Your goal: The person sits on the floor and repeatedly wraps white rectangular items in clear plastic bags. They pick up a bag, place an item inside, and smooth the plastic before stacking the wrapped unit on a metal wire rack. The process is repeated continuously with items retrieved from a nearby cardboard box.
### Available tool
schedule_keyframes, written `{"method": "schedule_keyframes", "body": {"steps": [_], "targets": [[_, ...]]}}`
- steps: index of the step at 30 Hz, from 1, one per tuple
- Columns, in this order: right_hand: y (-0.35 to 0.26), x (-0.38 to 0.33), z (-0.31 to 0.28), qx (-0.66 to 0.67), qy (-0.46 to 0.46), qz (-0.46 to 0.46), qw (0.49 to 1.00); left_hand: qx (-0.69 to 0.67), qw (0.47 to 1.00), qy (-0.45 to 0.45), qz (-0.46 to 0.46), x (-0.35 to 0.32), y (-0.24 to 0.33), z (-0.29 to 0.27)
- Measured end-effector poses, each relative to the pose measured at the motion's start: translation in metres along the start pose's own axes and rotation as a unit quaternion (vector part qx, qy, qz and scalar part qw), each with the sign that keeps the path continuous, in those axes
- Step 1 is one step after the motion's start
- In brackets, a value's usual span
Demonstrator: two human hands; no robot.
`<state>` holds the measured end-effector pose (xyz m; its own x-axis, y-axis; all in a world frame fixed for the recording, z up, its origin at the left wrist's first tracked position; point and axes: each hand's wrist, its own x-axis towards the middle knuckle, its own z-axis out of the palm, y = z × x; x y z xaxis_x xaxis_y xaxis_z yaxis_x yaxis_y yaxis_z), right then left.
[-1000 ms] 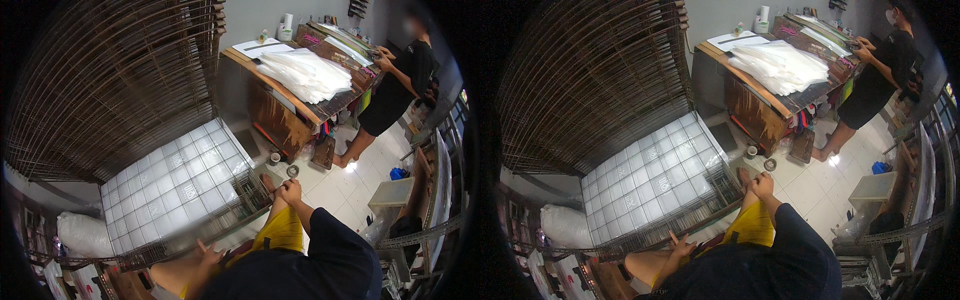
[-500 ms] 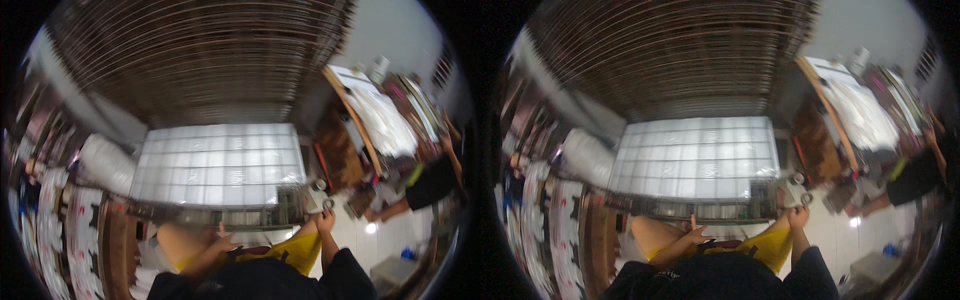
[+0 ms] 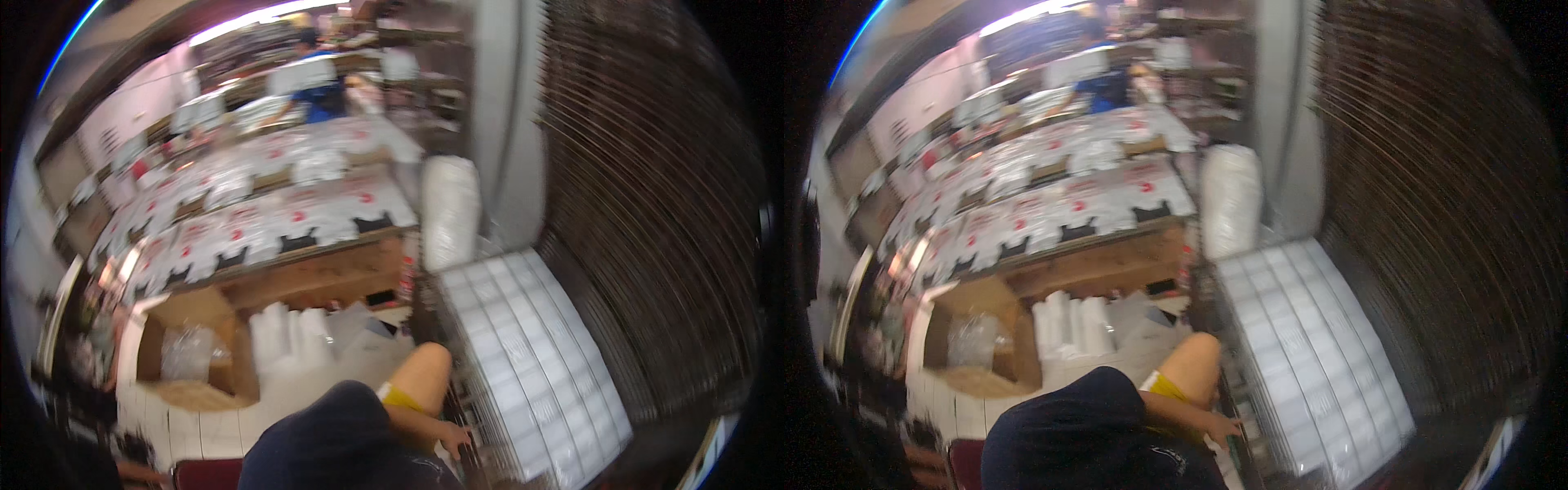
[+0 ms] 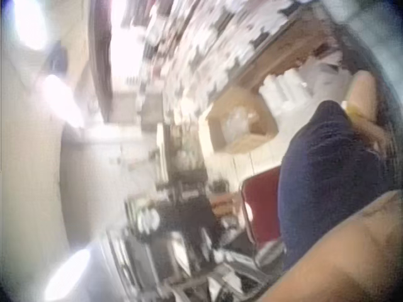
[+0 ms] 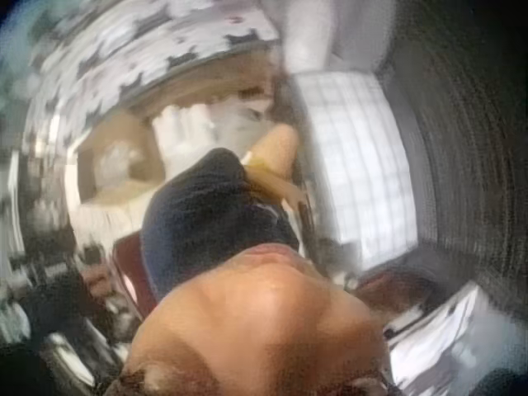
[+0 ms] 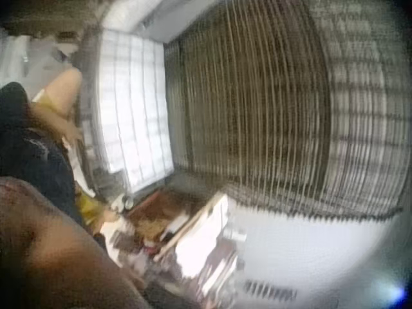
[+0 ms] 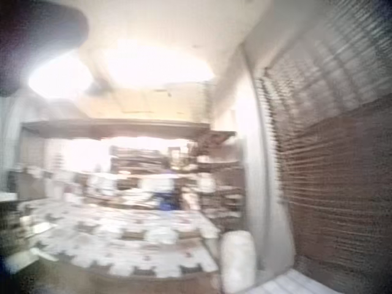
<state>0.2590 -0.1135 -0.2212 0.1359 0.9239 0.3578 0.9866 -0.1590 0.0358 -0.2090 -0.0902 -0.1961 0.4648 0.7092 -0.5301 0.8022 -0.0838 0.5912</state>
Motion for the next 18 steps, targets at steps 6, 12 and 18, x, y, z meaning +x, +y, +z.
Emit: {"method": "schedule_keyframes", "body": {"steps": [6, 12, 18], "targets": [[-0.173, 0.007, -0.109, 0.354, 0.042, -0.367, 0.859, 0.023, 0.996, 0.088, 0.005, -0.045, 0.008, -0.014], [-0.235, -0.006, -0.134, 0.418, -0.056, -0.5, 0.756, 0.096, 0.972, 0.214, 0.033, -0.068, -0.003, -0.007], [-0.247, -0.013, -0.131, 0.423, -0.095, -0.533, 0.727, 0.092, 0.976, 0.189, 0.048, -0.081, 0.009, -0.004]]}}
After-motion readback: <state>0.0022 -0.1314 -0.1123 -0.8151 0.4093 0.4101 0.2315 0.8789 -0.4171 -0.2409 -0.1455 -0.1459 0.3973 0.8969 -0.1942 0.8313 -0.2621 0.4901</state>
